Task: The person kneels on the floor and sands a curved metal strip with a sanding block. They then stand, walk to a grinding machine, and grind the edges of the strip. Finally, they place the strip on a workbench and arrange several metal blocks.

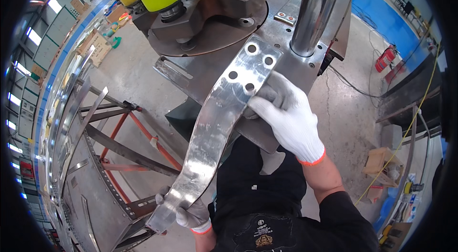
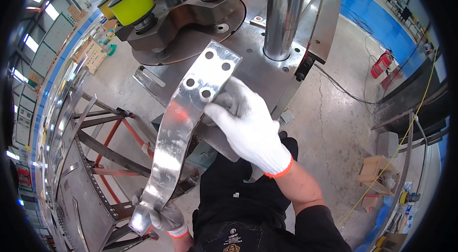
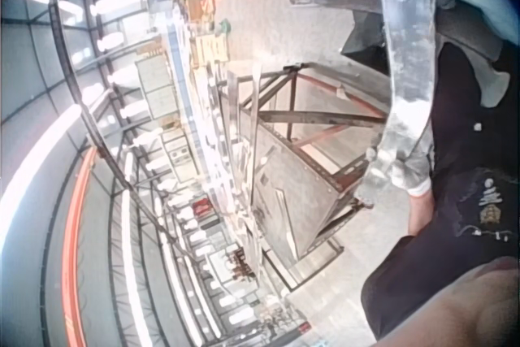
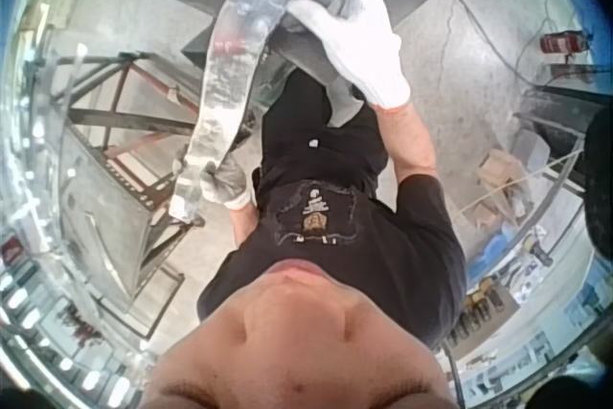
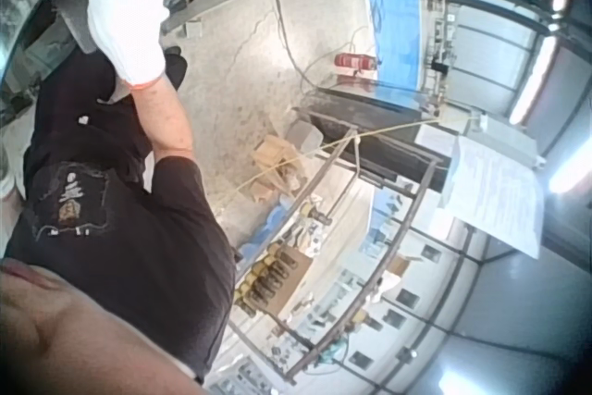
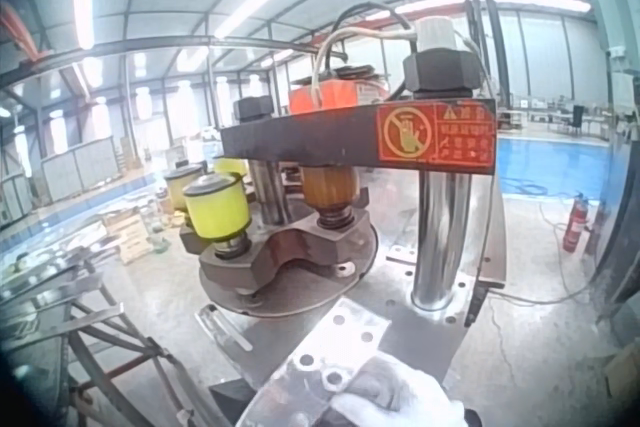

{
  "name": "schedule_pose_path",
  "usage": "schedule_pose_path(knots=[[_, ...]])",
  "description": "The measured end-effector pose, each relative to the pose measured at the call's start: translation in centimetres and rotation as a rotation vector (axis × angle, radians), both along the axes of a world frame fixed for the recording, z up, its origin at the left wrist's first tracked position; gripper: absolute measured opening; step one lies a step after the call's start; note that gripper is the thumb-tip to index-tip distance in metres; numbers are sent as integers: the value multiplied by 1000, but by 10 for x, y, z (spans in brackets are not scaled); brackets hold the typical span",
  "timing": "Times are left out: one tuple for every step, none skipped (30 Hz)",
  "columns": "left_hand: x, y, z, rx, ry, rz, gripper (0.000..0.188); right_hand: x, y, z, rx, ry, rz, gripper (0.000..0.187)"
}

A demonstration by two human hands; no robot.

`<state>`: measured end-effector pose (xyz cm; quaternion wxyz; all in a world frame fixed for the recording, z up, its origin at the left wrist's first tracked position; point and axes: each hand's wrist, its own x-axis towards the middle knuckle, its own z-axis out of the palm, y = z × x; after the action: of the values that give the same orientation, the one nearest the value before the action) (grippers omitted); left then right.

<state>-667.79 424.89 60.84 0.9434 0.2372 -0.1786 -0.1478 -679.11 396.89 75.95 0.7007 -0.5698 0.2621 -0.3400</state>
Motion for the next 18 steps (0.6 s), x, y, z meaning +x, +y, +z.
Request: schedule_pose_path(knots=[[-2,-2,4,8,12,13,61,3,-6,3,2,53,1,50],[-3,-4,9,14,-20,-11,61,7,-11,5,-63,154,-34,52],[-4,-6,16,21,-51,-36,62,12,-17,6,-129,255,-69,54],[-5,-11,19,19,-78,-58,62,16,-20,7,-202,361,-102,57],[-7,-18,19,64,-106,49,68,20,-24,-7,-504,373,-221,56],[-5,-20,20,77,-103,41,73,18,-26,-13,-604,369,-215,53],[-2,-20,21,111,-120,34,74,20,-26,-14,-700,363,-202,50],[1,-22,25,145,-136,25,76,22,-26,-13,-795,357,-190,47],[1,-28,29,161,-106,24,73,19,-22,-8,-780,412,-121,40],[0,-38,38,177,-78,26,72,20,-23,-10,-953,478,-145,42],[-1,-49,44,193,-47,23,70,20,-23,-14,-1127,548,-170,44],[-1,-60,47,176,-36,5,71,21,-23,-17,-1300,619,-196,47],[-1,-72,50,158,-24,-13,71,23,-24,-16,-1249,696,-127,50],[0,-80,51,140,-11,-32,72,24,-26,-14,-1250,710,-103,50],[4,-85,47,152,-25,-8,72,26,-29,-10,-1256,724,-77,51],[7,-93,44,140,-38,3,72,28,-32,-7,-1261,738,-50,52],[9,-105,41,129,-48,10,71,30,-38,-10,-1331,702,-75,51],[11,-116,39,118,-59,19,71,32,-47,-17,-1400,665,-99,50]])
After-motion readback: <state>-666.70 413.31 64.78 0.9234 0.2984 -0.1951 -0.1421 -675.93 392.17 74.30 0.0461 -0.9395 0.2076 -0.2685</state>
